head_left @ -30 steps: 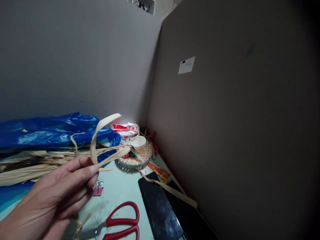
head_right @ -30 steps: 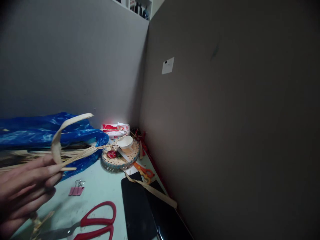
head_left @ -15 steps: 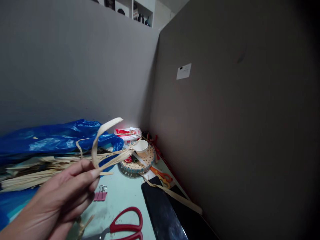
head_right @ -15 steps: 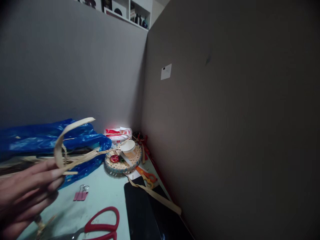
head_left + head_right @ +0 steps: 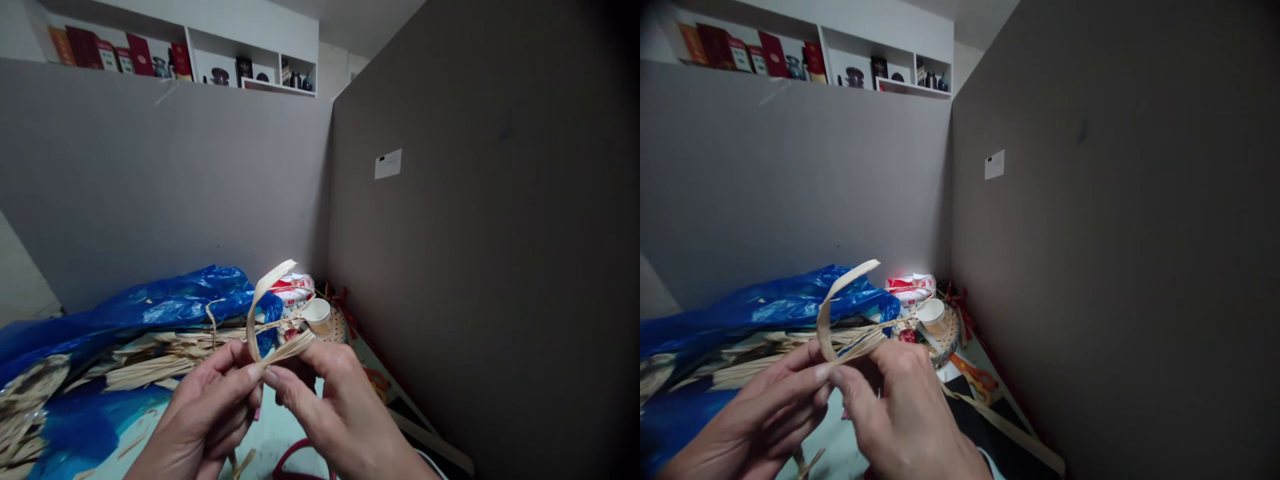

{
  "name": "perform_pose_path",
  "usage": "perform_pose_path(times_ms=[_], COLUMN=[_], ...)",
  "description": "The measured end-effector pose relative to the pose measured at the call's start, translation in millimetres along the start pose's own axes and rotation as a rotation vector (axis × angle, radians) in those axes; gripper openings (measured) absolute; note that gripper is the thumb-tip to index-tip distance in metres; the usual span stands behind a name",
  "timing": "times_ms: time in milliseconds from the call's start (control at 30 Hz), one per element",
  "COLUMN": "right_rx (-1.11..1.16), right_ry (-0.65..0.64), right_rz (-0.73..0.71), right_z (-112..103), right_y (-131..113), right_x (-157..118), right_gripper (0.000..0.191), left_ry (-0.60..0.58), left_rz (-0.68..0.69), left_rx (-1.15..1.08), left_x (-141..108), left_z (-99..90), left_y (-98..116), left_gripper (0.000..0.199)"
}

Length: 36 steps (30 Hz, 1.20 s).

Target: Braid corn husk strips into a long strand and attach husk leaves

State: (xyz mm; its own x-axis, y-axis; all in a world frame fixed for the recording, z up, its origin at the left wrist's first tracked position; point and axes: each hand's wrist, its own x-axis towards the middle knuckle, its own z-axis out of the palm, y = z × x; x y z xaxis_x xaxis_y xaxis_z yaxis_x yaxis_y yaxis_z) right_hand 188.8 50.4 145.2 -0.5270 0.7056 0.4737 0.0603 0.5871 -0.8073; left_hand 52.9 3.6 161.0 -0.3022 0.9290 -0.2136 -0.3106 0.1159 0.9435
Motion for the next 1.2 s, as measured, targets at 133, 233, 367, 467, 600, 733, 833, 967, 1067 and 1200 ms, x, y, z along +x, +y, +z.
perform_pose_path(times_ms=[133,233,367,467,600,733,833,967,1067,1200], right_rx=[-0.193,-0.501,-0.832,-0.885,-0.879,-0.914,-0.884,-0.832,-0.824,-0.697], right_ry=[0.132,0.268,0.320,0.267,0.276,0.282,0.305,0.245,0.142,0.071], right_rz=[-0.133,-0.380,-0.651,-0.707,-0.788,-0.779,-0.724,-0.609,-0.501,-0.327], right_z=[8.3,15.4,19.1,18.1,18.2,16.5,12.0,6.7,4.2,0.3], right_y=[5.3,11.1,12.3,10.3,10.6,11.6,12.4,15.2,16.7,15.8], right_x=[-4.1,-5.0,-4.3,-3.8,-3.2,-1.9,-0.1,1.5,0.7,-1.9], right_gripper=[0.014,0.019,0.030,0.029,0.026,0.024,0.025,0.027,0.027,0.018], left_ry=[-0.028,-0.066,-0.071,-0.067,-0.070,-0.082,-0.110,-0.111,-0.111,-0.108], left_rz=[-0.048,-0.047,-0.021,0.010,0.143,0.208,0.245,0.269,0.282,0.352], left_rx=[-0.083,-0.126,-0.118,-0.076,-0.023,0.091,0.186,0.275,0.376,0.434], left_x=[2.8,7.3,13.5,14.2,11.3,12.0,15.3,19.1,19.8,17.6], left_z=[-3.4,-7.3,-11.5,-10.5,-7.9,-10.2,-13.0,-15.7,-17.1,-15.9], left_y=[-2.1,-4.3,-8.7,-11.4,-12.8,-11.2,-9.4,-9.2,-10.2,-10.3], left_gripper=[0.030,0.026,0.028,0.026,0.023,0.015,0.011,0.010,0.012,0.013])
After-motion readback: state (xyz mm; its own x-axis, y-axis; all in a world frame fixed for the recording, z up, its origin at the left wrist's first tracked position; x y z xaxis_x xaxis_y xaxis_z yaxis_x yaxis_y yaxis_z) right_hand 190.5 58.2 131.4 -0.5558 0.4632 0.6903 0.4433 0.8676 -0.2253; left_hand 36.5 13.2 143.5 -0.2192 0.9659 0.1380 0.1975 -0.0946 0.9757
